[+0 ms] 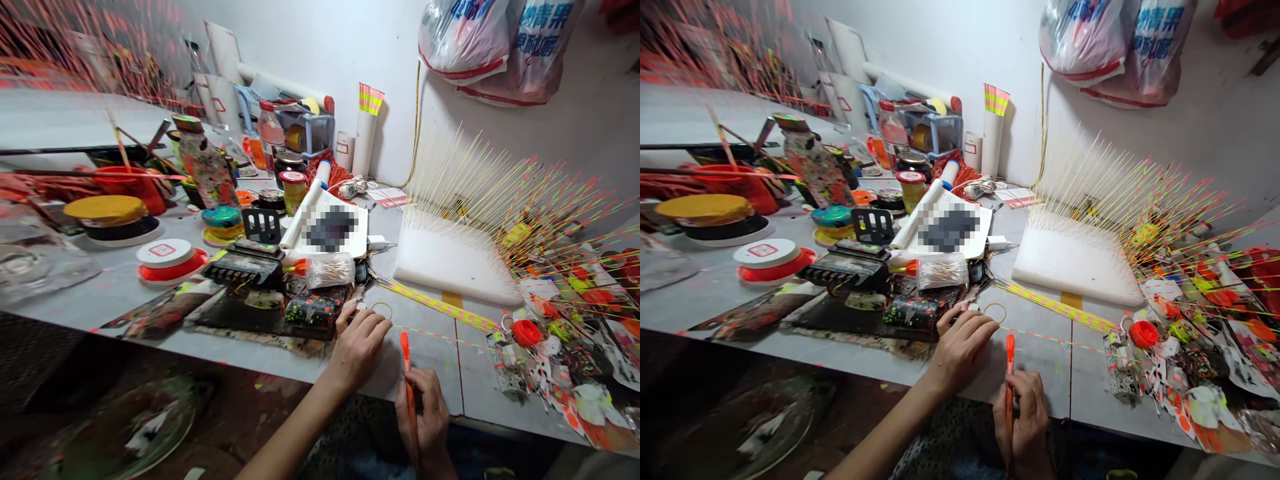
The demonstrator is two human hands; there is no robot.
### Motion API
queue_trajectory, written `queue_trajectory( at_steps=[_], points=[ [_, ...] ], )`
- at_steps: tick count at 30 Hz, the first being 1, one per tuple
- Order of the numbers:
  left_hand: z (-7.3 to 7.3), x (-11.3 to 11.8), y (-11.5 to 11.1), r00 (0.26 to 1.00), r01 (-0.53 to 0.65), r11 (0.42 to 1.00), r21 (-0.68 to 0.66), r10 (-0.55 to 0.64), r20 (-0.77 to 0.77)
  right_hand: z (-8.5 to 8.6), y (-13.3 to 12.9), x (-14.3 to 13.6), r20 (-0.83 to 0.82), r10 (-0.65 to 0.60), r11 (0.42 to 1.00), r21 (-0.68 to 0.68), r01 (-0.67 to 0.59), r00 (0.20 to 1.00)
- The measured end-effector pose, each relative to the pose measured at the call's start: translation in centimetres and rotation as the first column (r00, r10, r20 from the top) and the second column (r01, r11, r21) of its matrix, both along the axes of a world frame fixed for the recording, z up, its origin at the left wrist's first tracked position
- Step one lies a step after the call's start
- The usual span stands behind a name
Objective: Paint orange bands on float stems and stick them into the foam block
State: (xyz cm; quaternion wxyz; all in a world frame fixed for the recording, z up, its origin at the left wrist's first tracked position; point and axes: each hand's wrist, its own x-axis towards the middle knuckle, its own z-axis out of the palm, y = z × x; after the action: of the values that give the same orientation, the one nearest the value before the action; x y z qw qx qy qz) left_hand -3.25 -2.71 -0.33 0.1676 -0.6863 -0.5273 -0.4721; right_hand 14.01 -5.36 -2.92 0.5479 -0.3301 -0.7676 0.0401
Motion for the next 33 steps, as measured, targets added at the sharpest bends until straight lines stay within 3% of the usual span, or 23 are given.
queue_trajectory(
  at_steps=[6,15,33],
  points=[
    [-0.3,-0.3,0.0,0.999,-0.034,0.999,0.025,0.034,0.018,0.5,-0.3,-1.2,-0.012,0.063,0.998,0.015,-0.063,0.998],
    [-0.7,-0.6,-0.1,0.998,-0.062,0.996,0.070,0.061,0.012,0.7,0.1,-2.6,0.024,0.010,1.000,0.012,-0.011,1.000],
    [-0.7,-0.5,-0.1,0.998,-0.064,0.996,0.062,0.062,0.027,0.3,0.2,-2.7,0.035,-0.014,1.000,-0.002,0.014,0.999]
  ],
)
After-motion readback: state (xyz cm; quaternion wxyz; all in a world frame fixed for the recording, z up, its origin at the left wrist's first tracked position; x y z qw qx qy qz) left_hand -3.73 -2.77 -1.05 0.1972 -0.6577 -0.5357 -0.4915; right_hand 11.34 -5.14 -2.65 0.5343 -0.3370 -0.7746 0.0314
